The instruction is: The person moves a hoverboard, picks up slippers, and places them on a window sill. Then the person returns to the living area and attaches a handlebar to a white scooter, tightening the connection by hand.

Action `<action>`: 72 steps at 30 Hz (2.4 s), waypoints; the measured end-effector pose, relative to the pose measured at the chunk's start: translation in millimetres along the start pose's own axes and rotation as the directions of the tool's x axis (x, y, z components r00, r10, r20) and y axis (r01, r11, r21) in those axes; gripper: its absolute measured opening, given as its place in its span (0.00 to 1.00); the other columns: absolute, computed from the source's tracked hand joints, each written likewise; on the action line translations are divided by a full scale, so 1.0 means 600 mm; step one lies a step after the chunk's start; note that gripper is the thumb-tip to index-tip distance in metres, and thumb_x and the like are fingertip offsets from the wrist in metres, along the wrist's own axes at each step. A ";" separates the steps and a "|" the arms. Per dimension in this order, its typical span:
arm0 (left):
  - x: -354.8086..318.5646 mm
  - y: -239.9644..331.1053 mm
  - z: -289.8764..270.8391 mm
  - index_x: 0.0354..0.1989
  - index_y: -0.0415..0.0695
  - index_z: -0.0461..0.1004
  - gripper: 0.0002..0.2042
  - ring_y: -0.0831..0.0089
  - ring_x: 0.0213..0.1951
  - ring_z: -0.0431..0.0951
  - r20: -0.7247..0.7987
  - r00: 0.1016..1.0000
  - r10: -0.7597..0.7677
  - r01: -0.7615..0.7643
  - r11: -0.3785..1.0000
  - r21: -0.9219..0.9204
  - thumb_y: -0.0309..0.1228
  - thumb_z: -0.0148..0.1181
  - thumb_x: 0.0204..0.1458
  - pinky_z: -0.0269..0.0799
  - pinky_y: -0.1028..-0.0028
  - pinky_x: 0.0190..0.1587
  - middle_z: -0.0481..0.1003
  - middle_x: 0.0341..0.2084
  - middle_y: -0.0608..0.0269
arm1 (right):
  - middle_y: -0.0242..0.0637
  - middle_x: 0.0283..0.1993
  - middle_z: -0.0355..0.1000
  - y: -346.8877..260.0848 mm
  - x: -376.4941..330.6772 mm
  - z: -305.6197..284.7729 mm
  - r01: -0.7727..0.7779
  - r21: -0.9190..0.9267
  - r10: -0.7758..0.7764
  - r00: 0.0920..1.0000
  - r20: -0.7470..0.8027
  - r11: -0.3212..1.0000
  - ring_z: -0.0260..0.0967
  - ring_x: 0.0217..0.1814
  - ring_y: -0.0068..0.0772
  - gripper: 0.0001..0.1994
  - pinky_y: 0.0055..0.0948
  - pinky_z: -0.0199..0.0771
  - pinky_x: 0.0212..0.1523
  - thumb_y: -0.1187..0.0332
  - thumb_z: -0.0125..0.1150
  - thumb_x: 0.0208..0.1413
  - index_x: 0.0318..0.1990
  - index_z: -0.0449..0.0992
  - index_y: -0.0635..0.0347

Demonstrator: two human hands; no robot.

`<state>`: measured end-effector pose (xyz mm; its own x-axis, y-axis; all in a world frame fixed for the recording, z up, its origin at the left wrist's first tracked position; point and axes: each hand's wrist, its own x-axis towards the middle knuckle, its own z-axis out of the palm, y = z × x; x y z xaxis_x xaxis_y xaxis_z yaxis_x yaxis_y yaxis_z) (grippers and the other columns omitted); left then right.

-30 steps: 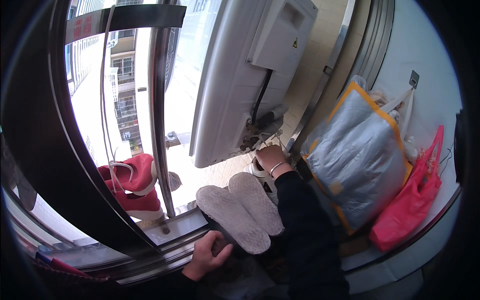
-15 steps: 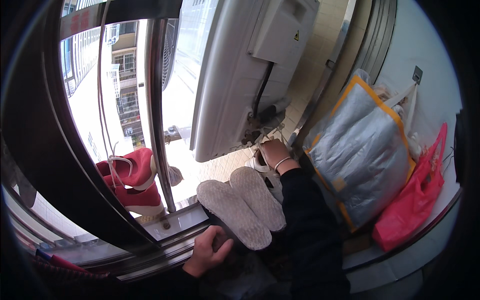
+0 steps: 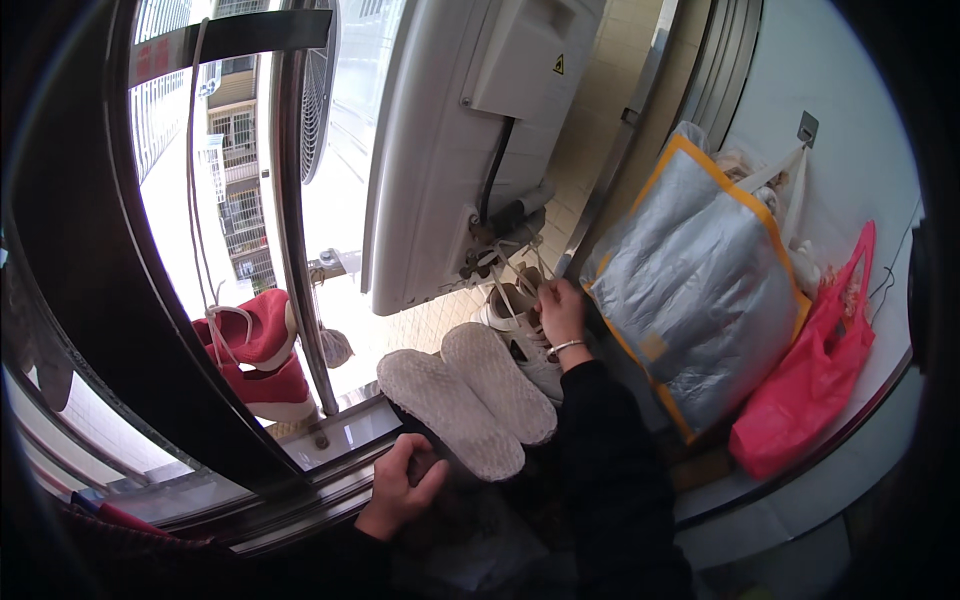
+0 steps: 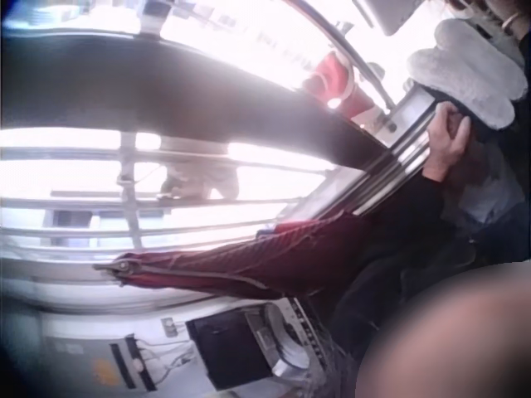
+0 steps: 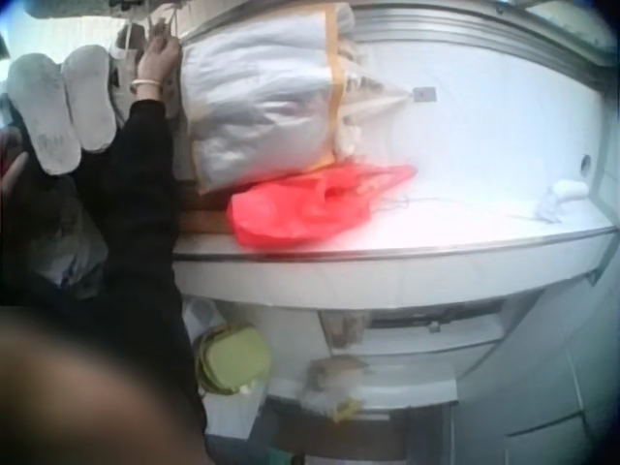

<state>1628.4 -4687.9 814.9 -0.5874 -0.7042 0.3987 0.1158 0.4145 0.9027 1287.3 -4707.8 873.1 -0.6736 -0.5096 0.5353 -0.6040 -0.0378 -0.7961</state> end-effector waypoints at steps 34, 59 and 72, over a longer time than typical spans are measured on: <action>-0.147 0.064 -0.144 0.62 0.33 0.43 0.39 0.75 0.26 0.71 -0.572 0.770 0.281 -0.153 0.953 0.263 0.24 0.59 0.42 0.67 0.77 0.32 0.70 0.29 0.60 | 0.42 0.42 0.65 -0.260 -0.544 0.036 0.220 0.115 -0.236 0.959 0.155 0.969 0.63 0.45 0.41 0.09 0.33 0.64 0.46 0.75 0.58 0.46 0.37 0.72 0.61; -0.130 0.052 -0.109 0.64 0.37 0.37 0.43 0.66 0.26 0.77 -0.414 0.890 0.189 -0.061 0.951 0.303 0.28 0.61 0.43 0.73 0.70 0.31 0.74 0.24 0.57 | 0.46 0.49 0.60 -0.241 -0.527 0.020 0.090 0.034 -0.095 0.964 0.249 0.995 0.61 0.50 0.45 0.18 0.36 0.65 0.51 0.76 0.56 0.44 0.45 0.66 0.64; -0.086 0.058 -0.076 0.65 0.39 0.40 0.42 0.68 0.24 0.75 -0.221 0.969 0.107 -0.062 0.977 0.203 0.28 0.60 0.42 0.70 0.72 0.30 0.73 0.21 0.59 | 0.45 0.49 0.59 -0.233 -0.525 -0.019 0.074 -0.033 -0.069 0.989 0.129 0.997 0.59 0.52 0.46 0.19 0.37 0.61 0.52 0.74 0.58 0.44 0.46 0.66 0.64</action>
<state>1699.7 -4663.2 833.3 -0.3797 -0.7657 0.5191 -0.0136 0.5657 0.8245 1579.2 -4532.3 819.3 -0.5700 -0.6124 0.5478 -0.6657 -0.0466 -0.7448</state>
